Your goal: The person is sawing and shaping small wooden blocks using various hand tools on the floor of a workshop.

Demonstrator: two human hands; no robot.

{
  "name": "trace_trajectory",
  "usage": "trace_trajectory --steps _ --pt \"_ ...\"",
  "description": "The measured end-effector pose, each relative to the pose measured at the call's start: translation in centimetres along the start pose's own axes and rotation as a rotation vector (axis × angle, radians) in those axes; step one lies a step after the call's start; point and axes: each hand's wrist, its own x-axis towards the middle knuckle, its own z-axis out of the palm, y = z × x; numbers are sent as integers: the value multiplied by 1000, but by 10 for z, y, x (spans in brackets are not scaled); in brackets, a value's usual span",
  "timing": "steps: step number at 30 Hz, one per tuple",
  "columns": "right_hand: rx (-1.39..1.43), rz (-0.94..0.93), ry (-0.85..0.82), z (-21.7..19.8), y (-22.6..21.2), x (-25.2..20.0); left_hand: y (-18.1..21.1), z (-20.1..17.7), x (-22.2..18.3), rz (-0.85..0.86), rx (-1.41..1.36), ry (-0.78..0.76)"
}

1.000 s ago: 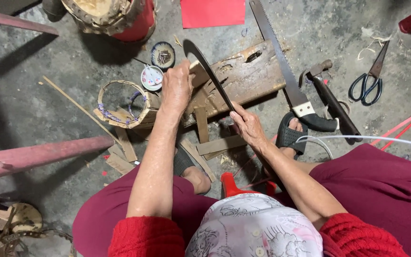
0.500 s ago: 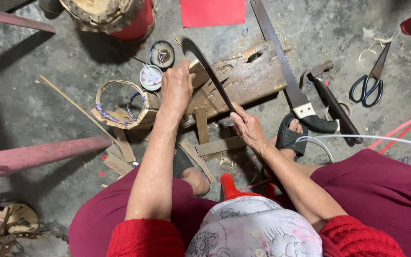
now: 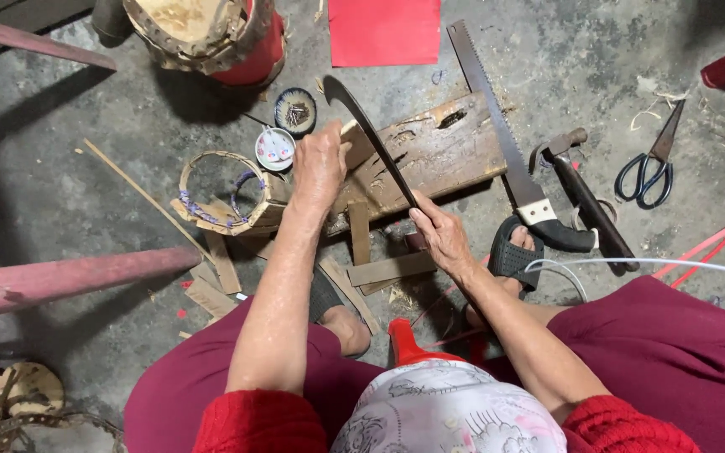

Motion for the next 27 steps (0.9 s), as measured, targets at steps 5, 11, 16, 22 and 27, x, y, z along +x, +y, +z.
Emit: trace_trajectory --steps 5,11,16,22,27 --pt "6 -40 33 3 -8 -6 -4 4 -1 21 33 -2" --pt "-5 -3 3 0 -16 -8 -25 28 0 -27 96 1" --pt "-4 59 -12 -1 -9 -8 -8 13 1 -65 106 -31" --pt "36 110 -49 4 12 -10 -15 23 2 -64 64 -38" --pt "24 115 -37 4 22 -3 -11 20 3 -49 78 -32"
